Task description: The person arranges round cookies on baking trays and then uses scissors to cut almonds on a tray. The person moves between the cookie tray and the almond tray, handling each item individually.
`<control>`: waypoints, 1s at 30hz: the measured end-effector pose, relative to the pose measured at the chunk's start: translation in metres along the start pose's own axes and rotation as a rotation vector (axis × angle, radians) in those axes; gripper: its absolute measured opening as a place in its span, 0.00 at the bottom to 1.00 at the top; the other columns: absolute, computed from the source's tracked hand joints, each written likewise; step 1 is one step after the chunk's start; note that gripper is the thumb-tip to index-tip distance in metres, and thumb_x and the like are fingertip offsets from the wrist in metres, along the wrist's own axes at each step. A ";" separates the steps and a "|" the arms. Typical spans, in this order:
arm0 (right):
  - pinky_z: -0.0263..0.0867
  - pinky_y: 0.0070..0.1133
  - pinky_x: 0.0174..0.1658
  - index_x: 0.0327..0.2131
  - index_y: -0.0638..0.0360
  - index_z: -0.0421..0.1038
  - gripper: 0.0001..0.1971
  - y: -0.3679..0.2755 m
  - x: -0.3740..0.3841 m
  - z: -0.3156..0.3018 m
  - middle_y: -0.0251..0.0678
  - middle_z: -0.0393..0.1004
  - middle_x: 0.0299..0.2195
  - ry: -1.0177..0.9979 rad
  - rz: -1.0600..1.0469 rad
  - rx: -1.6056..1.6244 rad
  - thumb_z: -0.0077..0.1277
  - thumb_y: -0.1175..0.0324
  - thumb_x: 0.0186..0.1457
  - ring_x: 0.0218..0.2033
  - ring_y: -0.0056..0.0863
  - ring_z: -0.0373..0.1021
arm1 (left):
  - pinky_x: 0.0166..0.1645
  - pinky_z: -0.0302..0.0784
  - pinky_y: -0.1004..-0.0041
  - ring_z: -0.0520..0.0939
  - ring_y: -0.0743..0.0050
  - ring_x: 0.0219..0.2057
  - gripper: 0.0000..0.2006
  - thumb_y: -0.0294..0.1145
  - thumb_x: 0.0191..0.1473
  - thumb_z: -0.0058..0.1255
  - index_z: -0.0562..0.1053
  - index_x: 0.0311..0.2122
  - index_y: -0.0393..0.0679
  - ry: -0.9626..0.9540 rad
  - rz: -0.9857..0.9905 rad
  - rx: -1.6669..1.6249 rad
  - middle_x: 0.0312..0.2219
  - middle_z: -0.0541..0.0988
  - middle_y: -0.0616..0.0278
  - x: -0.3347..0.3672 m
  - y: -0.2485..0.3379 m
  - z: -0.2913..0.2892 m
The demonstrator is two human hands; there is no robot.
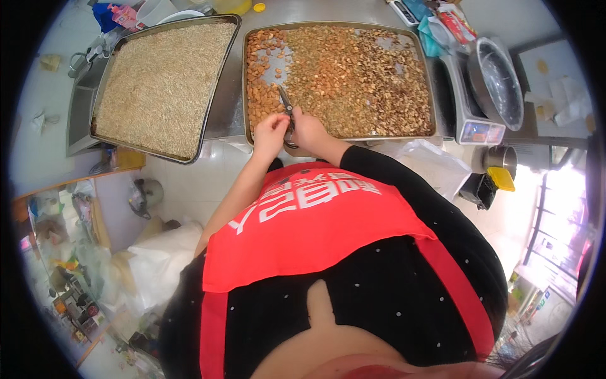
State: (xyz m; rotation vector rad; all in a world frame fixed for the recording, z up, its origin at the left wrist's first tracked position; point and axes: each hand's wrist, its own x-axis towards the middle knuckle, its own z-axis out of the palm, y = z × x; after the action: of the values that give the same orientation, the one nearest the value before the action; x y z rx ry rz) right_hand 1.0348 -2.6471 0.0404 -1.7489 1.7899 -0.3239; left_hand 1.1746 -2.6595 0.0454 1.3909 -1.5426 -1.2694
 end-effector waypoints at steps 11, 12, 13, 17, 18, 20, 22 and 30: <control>0.66 0.23 0.34 0.49 0.61 0.60 0.25 0.045 -0.044 -0.096 0.41 0.72 0.27 0.100 0.164 0.525 0.53 0.74 0.44 0.29 0.30 0.71 | 0.42 0.72 0.65 0.76 0.56 0.37 0.12 0.16 0.42 0.46 0.78 0.32 0.41 0.018 0.258 0.676 0.33 0.75 0.56 0.167 -0.027 0.015; 0.66 0.21 0.33 0.48 0.63 0.61 0.24 0.049 -0.043 -0.094 0.38 0.72 0.27 0.158 0.135 0.624 0.54 0.75 0.45 0.28 0.27 0.70 | 0.42 0.72 0.65 0.76 0.56 0.36 0.12 0.16 0.42 0.46 0.78 0.31 0.40 0.000 0.250 0.682 0.33 0.75 0.55 0.172 -0.030 0.018; 0.64 0.18 0.27 0.45 0.64 0.63 0.19 0.053 -0.043 -0.092 0.33 0.70 0.26 0.199 0.091 0.741 0.53 0.75 0.49 0.24 0.20 0.68 | 0.42 0.72 0.65 0.76 0.55 0.36 0.11 0.16 0.42 0.47 0.78 0.31 0.40 -0.016 0.242 0.688 0.33 0.75 0.55 0.177 -0.034 0.018; 0.60 0.13 0.19 0.41 0.63 0.63 0.16 0.057 -0.042 -0.095 0.29 0.68 0.23 0.228 0.255 1.044 0.55 0.68 0.52 0.17 0.13 0.63 | 0.43 0.73 0.64 0.77 0.54 0.37 0.07 0.18 0.42 0.49 0.77 0.29 0.38 -0.063 0.194 0.727 0.31 0.75 0.49 0.188 -0.035 0.014; 0.60 0.13 0.19 0.41 0.63 0.64 0.16 0.059 -0.041 -0.095 0.29 0.68 0.23 0.237 0.270 1.037 0.55 0.67 0.52 0.17 0.13 0.63 | 0.42 0.73 0.64 0.77 0.53 0.37 0.07 0.19 0.42 0.50 0.77 0.29 0.38 -0.075 0.147 0.754 0.31 0.75 0.48 0.189 -0.029 0.014; 0.61 0.13 0.19 0.41 0.63 0.64 0.16 0.064 -0.039 -0.098 0.29 0.68 0.23 0.252 0.300 1.022 0.55 0.66 0.52 0.16 0.13 0.63 | 0.41 0.73 0.63 0.77 0.53 0.35 0.07 0.20 0.42 0.50 0.77 0.29 0.38 -0.129 0.065 0.790 0.30 0.75 0.48 0.192 -0.018 0.015; 0.60 0.12 0.19 0.41 0.63 0.64 0.16 0.067 -0.038 -0.100 0.29 0.68 0.23 0.254 0.303 1.019 0.55 0.65 0.52 0.16 0.12 0.62 | 0.40 0.74 0.62 0.78 0.52 0.34 0.06 0.21 0.42 0.50 0.76 0.29 0.38 -0.174 -0.023 0.824 0.30 0.76 0.48 0.192 -0.009 0.014; 0.63 0.22 0.28 0.42 0.61 0.64 0.22 0.083 -0.032 -0.094 0.31 0.67 0.23 0.287 0.164 0.663 0.57 0.56 0.49 0.24 0.21 0.66 | 0.37 0.76 0.73 0.79 0.63 0.31 0.08 0.19 0.49 0.49 0.74 0.37 0.37 -0.052 -0.225 -0.132 0.28 0.76 0.55 0.151 0.013 0.032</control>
State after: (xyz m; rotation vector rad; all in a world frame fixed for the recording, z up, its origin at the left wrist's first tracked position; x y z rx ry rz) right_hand 0.9109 -2.6307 0.0752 -1.1210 1.7251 -1.0080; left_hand 1.1125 -2.8005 0.0314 1.4865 -1.3380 -1.5248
